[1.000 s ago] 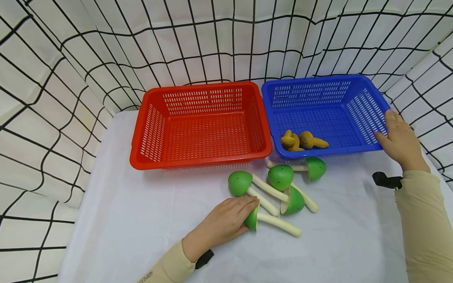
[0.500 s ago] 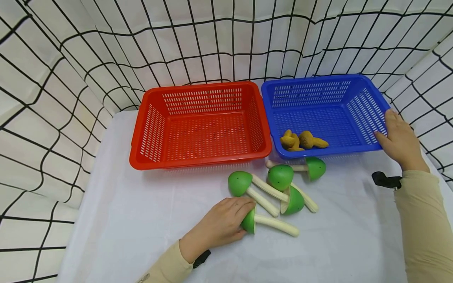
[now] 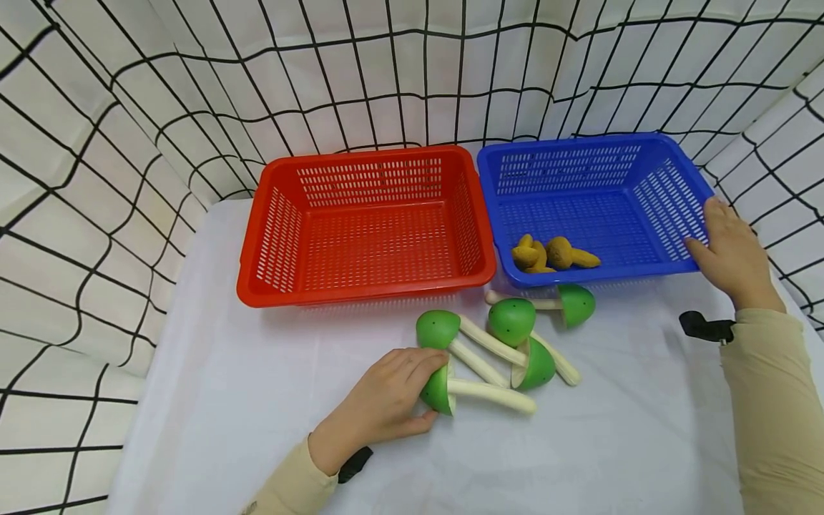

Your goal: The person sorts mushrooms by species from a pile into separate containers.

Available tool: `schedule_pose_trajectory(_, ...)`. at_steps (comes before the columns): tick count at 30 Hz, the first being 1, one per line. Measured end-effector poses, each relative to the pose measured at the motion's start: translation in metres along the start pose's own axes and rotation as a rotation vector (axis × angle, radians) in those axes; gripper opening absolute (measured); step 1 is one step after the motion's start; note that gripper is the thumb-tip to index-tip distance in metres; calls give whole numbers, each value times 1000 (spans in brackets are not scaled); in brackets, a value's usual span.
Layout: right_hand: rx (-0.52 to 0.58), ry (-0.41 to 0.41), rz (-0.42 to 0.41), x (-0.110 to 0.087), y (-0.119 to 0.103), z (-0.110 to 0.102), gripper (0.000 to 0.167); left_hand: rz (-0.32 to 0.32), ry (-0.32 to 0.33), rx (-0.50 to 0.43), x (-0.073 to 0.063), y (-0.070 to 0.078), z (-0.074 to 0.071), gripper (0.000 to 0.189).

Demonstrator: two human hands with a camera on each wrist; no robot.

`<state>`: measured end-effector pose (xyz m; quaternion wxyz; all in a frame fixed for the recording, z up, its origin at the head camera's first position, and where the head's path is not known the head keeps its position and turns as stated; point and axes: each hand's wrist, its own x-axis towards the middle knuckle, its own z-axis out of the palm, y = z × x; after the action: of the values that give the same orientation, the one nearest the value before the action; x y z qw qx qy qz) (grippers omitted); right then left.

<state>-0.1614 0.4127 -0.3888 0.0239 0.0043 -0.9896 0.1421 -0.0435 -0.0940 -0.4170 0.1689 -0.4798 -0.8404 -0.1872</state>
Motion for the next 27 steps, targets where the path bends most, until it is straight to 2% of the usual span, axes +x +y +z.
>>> schedule_pose_trajectory(6, -1, -11, 1, -1, 2, -1, 69, -17, 42, -16, 0, -7, -11, 68)
schedule_pose_trajectory(14, 3, 1, -9, -1, 0, -2, 69, -79, 105, -21, 2, -21, -37, 69)
schedule_pose_trajectory(17, 1, 6, -9, -1, 0, -3, 68, -96, 114, -54, 3, -24, -45, 70)
schedule_pose_trajectory(22, 7, 7, -1, 0, 0, -2, 68, -108, 140, -138, 4, -27, -50, 69)
schedule_pose_trajectory(27, 4, 9, -8, 0, 0, -2, 68, -115, 149, -147, 6, -30, -52, 70)
